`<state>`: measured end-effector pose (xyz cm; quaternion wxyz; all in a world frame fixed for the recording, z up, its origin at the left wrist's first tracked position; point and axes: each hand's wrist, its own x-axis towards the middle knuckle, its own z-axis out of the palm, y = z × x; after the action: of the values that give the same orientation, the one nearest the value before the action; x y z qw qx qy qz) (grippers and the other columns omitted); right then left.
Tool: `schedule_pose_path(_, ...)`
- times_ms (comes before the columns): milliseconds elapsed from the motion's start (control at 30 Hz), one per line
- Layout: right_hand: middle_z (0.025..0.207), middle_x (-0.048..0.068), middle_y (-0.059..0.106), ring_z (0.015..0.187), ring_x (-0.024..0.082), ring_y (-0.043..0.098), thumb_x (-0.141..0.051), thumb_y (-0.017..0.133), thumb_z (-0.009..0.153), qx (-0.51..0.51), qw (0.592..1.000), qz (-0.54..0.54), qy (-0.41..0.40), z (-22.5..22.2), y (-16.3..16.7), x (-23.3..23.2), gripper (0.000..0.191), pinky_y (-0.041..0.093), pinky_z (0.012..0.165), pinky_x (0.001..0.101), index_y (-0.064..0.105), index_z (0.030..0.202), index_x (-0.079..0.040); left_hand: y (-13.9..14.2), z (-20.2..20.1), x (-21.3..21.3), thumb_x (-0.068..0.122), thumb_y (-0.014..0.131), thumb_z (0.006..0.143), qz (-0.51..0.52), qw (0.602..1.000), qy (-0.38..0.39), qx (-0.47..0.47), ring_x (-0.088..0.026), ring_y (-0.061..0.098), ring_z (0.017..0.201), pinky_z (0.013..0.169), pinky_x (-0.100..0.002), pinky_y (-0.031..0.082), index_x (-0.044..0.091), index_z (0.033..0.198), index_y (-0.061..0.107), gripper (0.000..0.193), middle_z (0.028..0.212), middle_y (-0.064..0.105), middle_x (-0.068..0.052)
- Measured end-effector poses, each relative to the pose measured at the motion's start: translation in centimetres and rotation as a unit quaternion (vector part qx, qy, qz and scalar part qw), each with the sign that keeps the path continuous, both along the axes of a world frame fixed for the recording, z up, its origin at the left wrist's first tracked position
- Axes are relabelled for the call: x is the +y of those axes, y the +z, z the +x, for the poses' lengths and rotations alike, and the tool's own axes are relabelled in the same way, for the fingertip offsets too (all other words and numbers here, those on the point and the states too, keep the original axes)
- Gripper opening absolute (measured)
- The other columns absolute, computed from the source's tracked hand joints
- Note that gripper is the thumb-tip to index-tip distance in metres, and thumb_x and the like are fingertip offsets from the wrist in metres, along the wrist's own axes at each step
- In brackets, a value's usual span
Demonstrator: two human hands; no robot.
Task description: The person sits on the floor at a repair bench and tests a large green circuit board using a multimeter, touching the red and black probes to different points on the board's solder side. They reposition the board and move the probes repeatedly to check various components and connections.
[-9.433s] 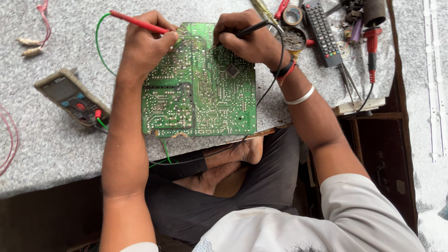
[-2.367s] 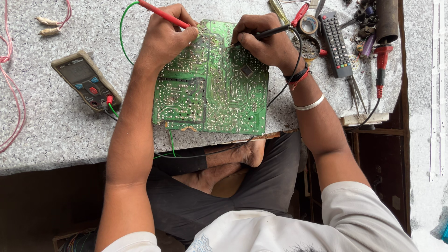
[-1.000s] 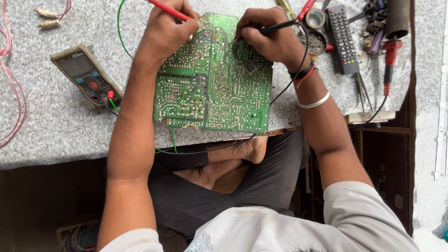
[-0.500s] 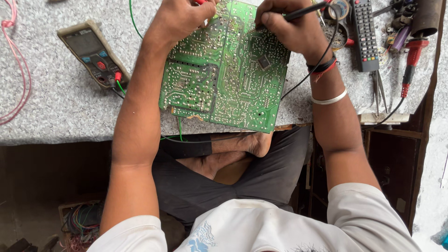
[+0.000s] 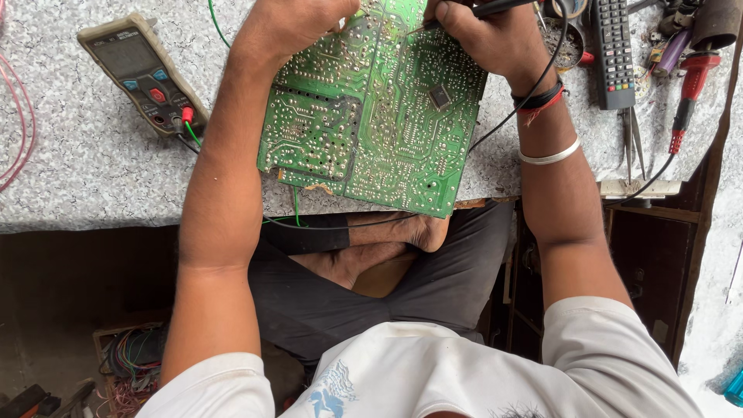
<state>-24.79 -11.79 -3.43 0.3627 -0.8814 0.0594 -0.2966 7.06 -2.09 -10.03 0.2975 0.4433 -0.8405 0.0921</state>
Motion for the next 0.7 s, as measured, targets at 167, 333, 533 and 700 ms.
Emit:
schedule_pose_path(167,0.101,0.008,0.074,0.091,0.016,0.071,-0.016,0.058,0.123,0.007,1.0,-0.01,-0.001,-0.1,-0.1,-0.1,0.023,0.058,0.081,0.0289,0.07,0.111,-0.001,0.4,-0.1,0.2,0.0,0.066,0.102,-0.003,1.0,-0.005,0.009,-0.01,0.073,0.077,0.063,-0.021,0.058,0.007,0.099,0.071,0.009,0.086,0.071,-0.002)
schedule_pose_path(333,0.102,0.007,0.074,0.091,0.015,0.07,-0.014,0.058,0.122,0.013,1.0,0.0,0.001,-0.1,0.2,0.3,0.021,0.057,0.081,0.0276,0.07,0.11,-0.001,0.6,-0.5,0.3,0.001,0.066,0.103,0.031,0.998,-0.01,0.049,-0.01,0.073,0.076,0.063,-0.021,0.058,0.005,0.1,0.071,0.008,0.085,0.071,-0.003)
schedule_pose_path(533,0.1,0.007,0.073,0.09,0.015,0.069,-0.011,0.06,0.12,0.012,1.0,-0.006,-0.01,0.0,0.5,0.7,0.018,0.056,0.079,0.0276,0.071,0.109,-0.002,1.2,-0.7,0.7,0.004,0.066,0.103,0.145,0.972,-0.01,0.184,-0.011,0.073,0.075,0.063,-0.023,0.059,0.004,0.099,0.071,0.006,0.083,0.071,-0.004)
schedule_pose_path(700,0.099,0.007,0.074,0.09,0.015,0.07,-0.01,0.059,0.116,0.026,0.999,0.003,-0.022,0.0,0.5,0.8,0.017,0.056,0.079,0.0275,0.072,0.109,-0.002,1.9,-1.0,1.0,0.007,0.067,0.102,0.178,0.959,-0.003,0.221,-0.011,0.073,0.073,0.063,-0.025,0.059,0.003,0.097,0.071,0.008,0.082,0.071,-0.004)
